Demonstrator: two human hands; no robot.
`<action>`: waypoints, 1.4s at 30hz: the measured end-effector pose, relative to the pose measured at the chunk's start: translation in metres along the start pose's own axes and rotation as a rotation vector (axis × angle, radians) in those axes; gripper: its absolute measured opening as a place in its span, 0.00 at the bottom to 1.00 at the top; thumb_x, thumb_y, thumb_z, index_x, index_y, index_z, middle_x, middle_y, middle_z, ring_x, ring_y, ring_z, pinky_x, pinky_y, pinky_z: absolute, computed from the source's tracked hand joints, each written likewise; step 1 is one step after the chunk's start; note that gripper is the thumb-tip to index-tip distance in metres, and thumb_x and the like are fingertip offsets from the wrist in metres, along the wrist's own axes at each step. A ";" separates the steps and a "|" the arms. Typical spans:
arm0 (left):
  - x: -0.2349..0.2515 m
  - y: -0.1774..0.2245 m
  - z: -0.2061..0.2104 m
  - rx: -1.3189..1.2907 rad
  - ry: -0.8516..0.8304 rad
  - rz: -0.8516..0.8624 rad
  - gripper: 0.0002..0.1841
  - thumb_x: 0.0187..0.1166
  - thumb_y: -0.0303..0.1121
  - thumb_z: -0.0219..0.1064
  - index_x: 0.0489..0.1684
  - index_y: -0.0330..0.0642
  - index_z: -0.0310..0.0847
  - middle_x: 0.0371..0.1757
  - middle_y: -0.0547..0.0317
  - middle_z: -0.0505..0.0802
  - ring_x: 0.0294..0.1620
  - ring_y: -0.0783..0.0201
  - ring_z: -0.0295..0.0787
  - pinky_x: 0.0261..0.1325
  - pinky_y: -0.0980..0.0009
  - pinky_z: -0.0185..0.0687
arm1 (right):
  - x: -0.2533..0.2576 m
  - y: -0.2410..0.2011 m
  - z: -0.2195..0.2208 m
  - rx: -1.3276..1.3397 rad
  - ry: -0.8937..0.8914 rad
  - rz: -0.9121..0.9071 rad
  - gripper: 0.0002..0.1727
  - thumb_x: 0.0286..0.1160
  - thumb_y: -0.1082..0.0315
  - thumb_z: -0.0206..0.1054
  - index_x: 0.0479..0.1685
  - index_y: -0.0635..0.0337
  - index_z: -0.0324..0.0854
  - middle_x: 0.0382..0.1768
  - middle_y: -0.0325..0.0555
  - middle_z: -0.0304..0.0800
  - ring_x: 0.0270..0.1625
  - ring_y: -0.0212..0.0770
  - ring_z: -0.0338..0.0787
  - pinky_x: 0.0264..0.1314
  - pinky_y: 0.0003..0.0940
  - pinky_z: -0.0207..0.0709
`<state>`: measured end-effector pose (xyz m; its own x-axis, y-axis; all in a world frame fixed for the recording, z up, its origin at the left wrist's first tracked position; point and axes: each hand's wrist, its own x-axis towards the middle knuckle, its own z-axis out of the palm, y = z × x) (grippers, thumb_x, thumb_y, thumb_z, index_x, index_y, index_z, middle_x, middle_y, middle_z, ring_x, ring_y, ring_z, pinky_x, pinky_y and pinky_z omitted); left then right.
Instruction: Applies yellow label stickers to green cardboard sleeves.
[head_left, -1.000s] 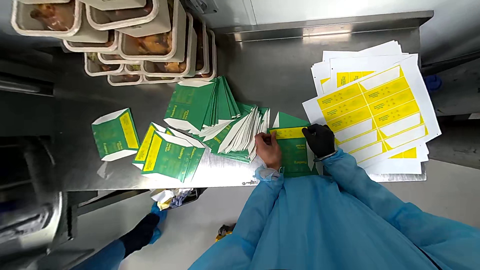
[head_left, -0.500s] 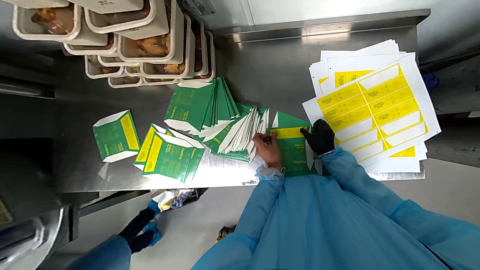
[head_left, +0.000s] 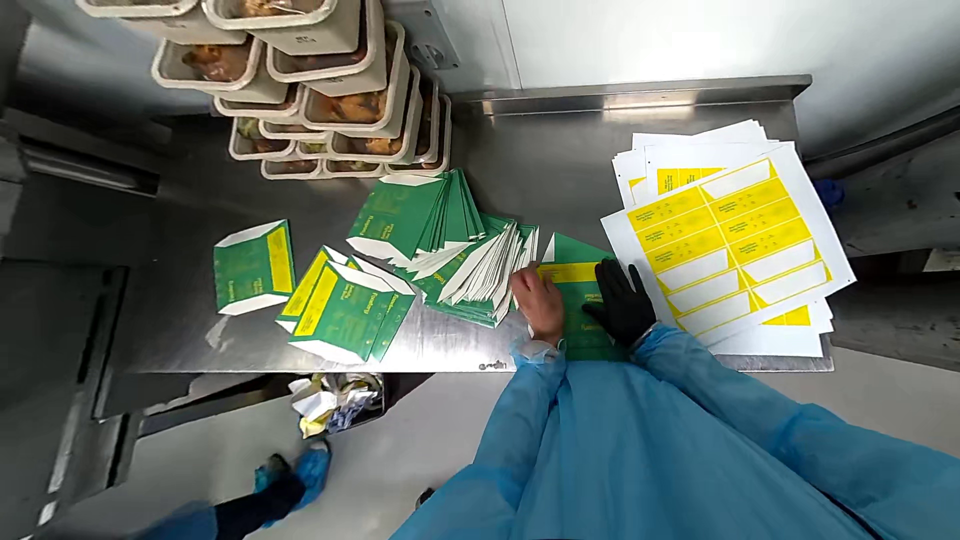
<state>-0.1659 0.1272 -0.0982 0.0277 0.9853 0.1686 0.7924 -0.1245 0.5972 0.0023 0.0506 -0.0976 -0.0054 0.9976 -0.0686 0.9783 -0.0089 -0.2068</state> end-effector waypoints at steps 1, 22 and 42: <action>-0.003 0.001 -0.003 0.037 -0.067 0.149 0.20 0.88 0.41 0.62 0.68 0.36 0.80 0.66 0.37 0.85 0.69 0.40 0.82 0.71 0.47 0.80 | 0.001 -0.001 -0.001 -0.016 -0.012 0.004 0.52 0.84 0.28 0.42 0.92 0.65 0.57 0.93 0.57 0.56 0.96 0.52 0.53 0.95 0.65 0.39; -0.113 0.010 -0.039 0.611 -0.629 0.239 0.57 0.61 0.31 0.79 0.96 0.35 0.43 0.98 0.47 0.39 0.98 0.47 0.33 0.91 0.37 0.44 | -0.001 0.007 -0.042 0.175 0.066 -0.304 0.31 0.91 0.45 0.47 0.85 0.48 0.74 0.88 0.44 0.70 0.94 0.55 0.58 0.94 0.61 0.49; -0.066 -0.051 -0.244 -0.051 0.195 0.309 0.25 0.86 0.31 0.56 0.82 0.34 0.71 0.78 0.38 0.82 0.80 0.50 0.78 0.82 0.55 0.73 | -0.081 0.127 -0.084 0.174 0.227 0.139 0.28 0.86 0.47 0.59 0.72 0.58 0.83 0.69 0.56 0.88 0.74 0.57 0.85 0.77 0.60 0.76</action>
<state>-0.3569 0.0398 0.0513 0.1406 0.8602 0.4902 0.7329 -0.4233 0.5326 0.1442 -0.0251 -0.0367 0.1912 0.9756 0.1081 0.9164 -0.1380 -0.3758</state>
